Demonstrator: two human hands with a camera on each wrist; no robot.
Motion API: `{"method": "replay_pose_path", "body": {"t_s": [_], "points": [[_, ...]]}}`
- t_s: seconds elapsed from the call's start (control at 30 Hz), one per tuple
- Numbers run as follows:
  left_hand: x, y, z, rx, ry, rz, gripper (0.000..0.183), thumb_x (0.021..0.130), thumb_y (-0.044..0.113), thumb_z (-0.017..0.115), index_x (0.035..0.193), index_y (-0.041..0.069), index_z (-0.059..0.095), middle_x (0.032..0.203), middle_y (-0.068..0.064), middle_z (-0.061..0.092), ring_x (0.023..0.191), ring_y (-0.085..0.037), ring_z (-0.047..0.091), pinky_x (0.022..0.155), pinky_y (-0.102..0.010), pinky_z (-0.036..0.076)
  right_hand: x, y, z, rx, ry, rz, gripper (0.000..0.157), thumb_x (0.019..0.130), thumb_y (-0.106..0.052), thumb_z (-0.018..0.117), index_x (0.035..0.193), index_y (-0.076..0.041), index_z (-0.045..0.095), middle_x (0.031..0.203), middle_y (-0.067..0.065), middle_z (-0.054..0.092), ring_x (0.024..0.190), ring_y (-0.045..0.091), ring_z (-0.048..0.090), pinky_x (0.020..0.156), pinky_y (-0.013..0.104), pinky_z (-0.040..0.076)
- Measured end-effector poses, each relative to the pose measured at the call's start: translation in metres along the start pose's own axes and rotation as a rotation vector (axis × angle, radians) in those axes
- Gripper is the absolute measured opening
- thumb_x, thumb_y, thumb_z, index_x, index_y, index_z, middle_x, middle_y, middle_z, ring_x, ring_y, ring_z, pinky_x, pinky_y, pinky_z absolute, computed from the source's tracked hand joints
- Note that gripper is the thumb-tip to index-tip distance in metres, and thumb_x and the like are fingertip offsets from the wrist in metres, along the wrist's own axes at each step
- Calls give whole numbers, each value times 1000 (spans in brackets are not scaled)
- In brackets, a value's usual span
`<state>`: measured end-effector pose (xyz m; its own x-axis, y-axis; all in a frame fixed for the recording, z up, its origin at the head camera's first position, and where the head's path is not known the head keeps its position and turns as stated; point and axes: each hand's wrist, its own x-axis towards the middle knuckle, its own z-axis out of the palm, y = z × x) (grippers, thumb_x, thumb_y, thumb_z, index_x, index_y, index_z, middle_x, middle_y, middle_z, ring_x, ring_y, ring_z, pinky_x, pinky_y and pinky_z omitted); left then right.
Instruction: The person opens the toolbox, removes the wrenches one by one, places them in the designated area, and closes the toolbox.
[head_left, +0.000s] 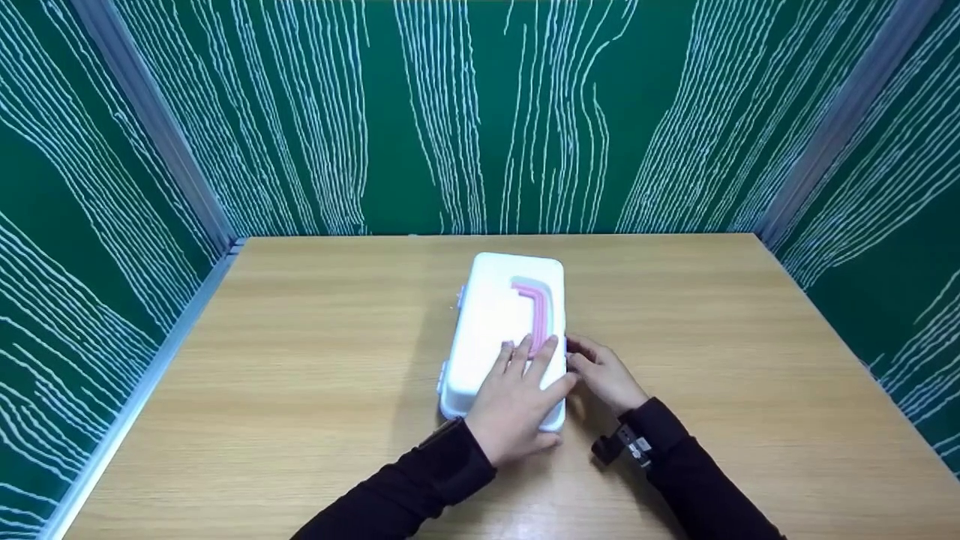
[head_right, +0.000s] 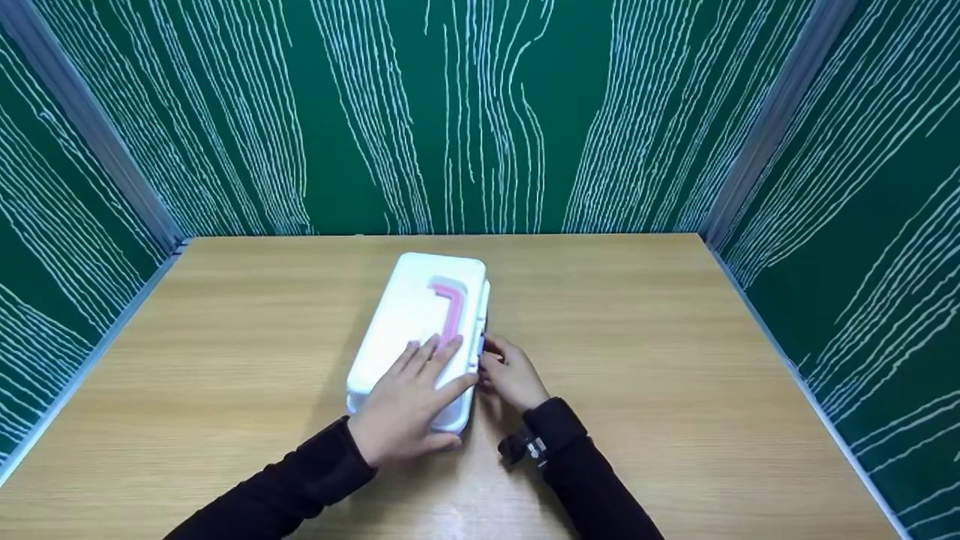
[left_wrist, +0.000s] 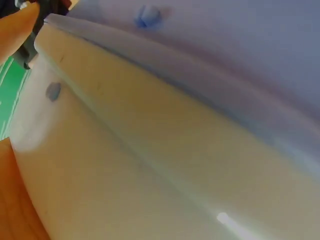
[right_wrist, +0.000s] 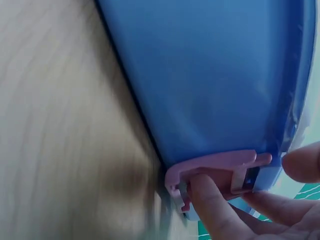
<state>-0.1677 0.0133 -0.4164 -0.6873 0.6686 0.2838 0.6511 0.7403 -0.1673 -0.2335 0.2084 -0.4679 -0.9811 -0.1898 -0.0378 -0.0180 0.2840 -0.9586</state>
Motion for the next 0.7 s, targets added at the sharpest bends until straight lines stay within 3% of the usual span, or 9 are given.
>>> {"method": "replay_pose_path", "body": {"t_s": [0.3,0.53,0.7], "points": [[1,-4,-9,-19,-11,-21,73,71,61,77,131,29,52,155,-14,39,137,-37,44,114,-50,36,1,1,2,95,-2,31,50,99,-8,43,146,8,36,145,30,44,116,23,60,90,23,54],[-1,-9,-19,-11,75,-53,74,71,62,74,132,26,53,149,-19,45,132,-38,50,110,-50,41,2,1,4,141,-3,65,50,100,-11,42,145,10,35,138,34,50,102,18,68,87,29,57],[-4,-14,-26,-33,141,-93,75,75,58,69,138,20,53,143,-23,49,125,-40,55,107,-49,45,1,-1,6,143,6,62,51,98,-9,45,145,10,36,139,33,48,96,15,68,84,26,57]]}}
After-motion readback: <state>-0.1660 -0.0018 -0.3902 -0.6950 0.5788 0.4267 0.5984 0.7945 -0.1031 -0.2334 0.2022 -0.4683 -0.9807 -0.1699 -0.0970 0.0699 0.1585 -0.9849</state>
